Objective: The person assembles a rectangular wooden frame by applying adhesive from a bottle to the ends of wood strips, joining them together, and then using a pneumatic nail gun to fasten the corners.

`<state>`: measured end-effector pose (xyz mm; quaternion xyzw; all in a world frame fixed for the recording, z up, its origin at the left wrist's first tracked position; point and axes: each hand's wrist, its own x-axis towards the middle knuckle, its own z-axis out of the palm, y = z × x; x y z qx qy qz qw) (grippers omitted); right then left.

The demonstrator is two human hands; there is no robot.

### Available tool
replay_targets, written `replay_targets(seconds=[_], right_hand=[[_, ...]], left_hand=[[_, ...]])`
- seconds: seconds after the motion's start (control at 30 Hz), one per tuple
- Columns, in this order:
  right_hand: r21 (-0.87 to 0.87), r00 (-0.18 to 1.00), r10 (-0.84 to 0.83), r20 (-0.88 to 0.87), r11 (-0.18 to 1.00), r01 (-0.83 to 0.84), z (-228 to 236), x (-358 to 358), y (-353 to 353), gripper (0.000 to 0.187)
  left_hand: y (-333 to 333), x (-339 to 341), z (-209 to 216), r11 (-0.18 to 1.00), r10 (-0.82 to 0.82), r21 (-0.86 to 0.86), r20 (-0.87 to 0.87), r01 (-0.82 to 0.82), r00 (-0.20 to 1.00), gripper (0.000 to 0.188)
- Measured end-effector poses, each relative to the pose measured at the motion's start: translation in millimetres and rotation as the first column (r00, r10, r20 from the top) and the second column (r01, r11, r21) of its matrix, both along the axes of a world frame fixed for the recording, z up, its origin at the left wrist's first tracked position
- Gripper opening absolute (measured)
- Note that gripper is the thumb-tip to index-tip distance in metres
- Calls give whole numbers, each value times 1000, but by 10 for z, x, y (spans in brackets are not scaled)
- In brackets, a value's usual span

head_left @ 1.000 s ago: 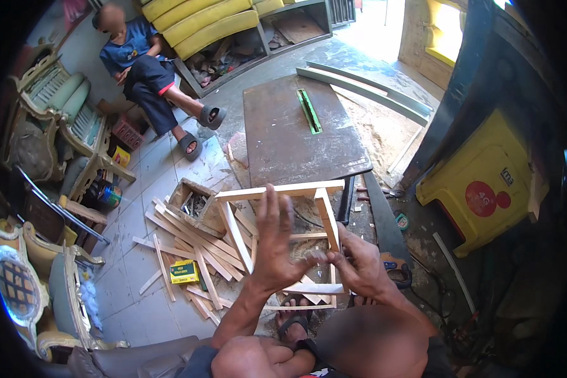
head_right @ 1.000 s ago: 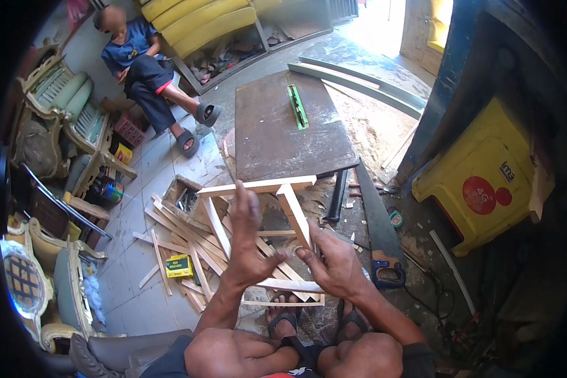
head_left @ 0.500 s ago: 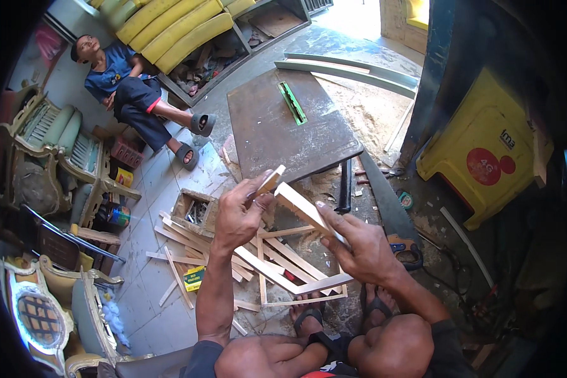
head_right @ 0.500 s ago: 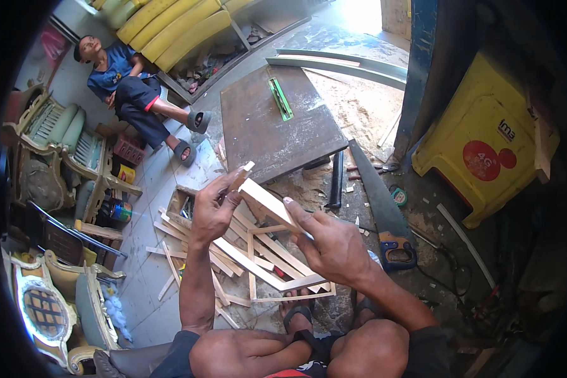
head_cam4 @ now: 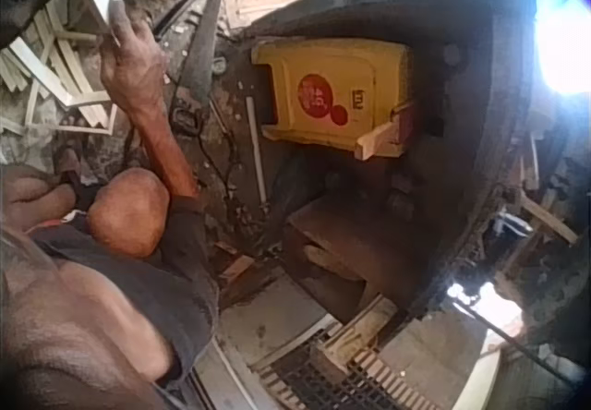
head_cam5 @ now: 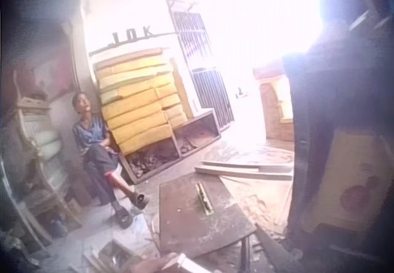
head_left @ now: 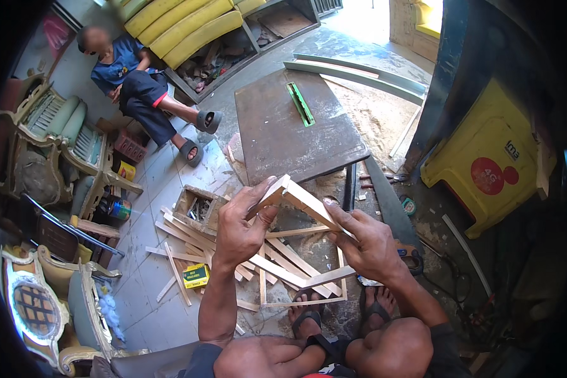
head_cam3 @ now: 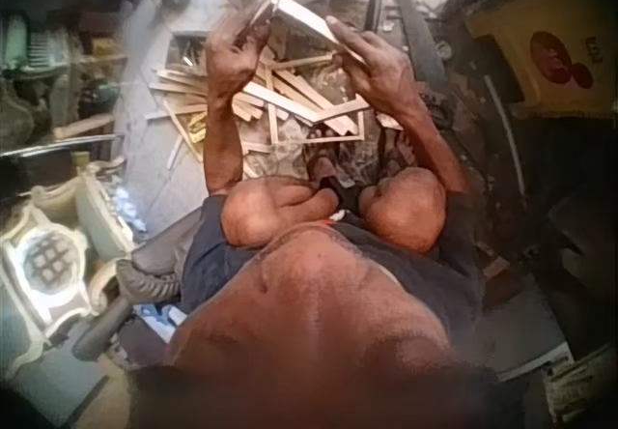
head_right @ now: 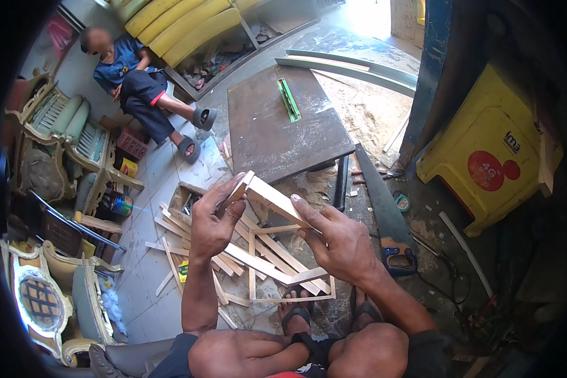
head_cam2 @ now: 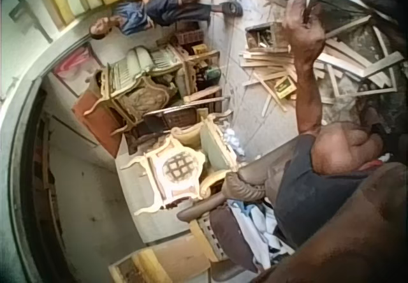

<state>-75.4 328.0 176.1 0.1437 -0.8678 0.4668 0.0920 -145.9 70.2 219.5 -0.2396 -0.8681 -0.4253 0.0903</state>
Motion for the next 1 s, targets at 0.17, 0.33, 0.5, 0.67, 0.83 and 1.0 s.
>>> replay_targets(seconds=[0.17,0.33,0.5,0.67,0.83,1.0], right_hand=[[-18,1000,18,6,1000,-18,-91,-30,-13,63],[-174,997,77,15,982,-74,-467,-186,-124,63],[-421,973,173,153,902,-94,-1203,-404,-277,56],[-562,970,171,175,826,-45,-2011,-401,-445,52],[-587,972,139,190,809,0,-2206,-254,-393,50],[-644,946,153,286,761,71,-2073,-167,-300,47]], left_hand=[[5,26,37,998,-10,-69,-45,7,999,45],[21,10,109,988,62,-146,21,-59,998,44],[127,-76,13,957,17,-291,14,-12,1000,46],[212,5,-369,955,-38,-293,28,45,999,46],[499,153,-452,897,23,-442,18,-13,1000,46],[685,165,-551,900,12,-437,1,-10,1000,43]])
